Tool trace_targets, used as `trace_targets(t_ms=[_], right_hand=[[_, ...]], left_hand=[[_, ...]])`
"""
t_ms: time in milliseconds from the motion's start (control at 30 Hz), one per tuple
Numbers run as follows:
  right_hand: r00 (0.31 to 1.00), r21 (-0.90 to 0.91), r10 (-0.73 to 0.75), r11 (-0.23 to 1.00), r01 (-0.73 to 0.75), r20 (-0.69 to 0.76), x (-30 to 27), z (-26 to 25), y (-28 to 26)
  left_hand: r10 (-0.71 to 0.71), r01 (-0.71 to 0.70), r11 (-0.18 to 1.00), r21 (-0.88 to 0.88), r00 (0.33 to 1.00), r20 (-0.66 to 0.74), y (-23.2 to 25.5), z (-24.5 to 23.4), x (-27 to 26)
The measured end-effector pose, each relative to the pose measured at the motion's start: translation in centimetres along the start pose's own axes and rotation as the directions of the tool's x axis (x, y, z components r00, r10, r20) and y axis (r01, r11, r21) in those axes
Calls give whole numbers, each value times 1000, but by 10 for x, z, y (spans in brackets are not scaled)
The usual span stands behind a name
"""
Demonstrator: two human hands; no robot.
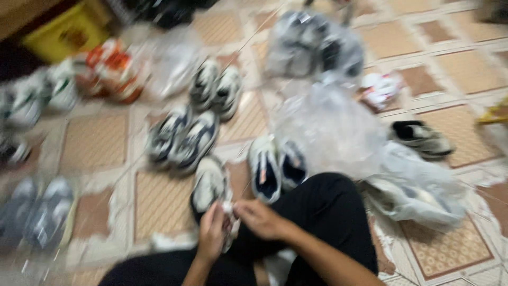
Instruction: Lacing several pairs of sneakers while sitting on the floor
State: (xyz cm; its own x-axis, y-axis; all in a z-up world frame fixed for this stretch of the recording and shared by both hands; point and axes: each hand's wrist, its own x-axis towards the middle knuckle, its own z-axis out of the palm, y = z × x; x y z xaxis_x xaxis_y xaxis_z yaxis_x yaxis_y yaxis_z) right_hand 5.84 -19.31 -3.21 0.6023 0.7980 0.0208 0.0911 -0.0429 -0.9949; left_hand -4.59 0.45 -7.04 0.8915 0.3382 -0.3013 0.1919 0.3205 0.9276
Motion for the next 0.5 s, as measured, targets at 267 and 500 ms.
trace_targets(t_ms=[267,500], right_hand=[[992,47,52,998,-47,-117,7,13,34],[937,423,189,905,-50,-293,12,1,-17]], left_hand=[[16,-13,972,-235,1000,11,40,6,-2],[11,-9,1000,-12,987,162,56,17,-11]])
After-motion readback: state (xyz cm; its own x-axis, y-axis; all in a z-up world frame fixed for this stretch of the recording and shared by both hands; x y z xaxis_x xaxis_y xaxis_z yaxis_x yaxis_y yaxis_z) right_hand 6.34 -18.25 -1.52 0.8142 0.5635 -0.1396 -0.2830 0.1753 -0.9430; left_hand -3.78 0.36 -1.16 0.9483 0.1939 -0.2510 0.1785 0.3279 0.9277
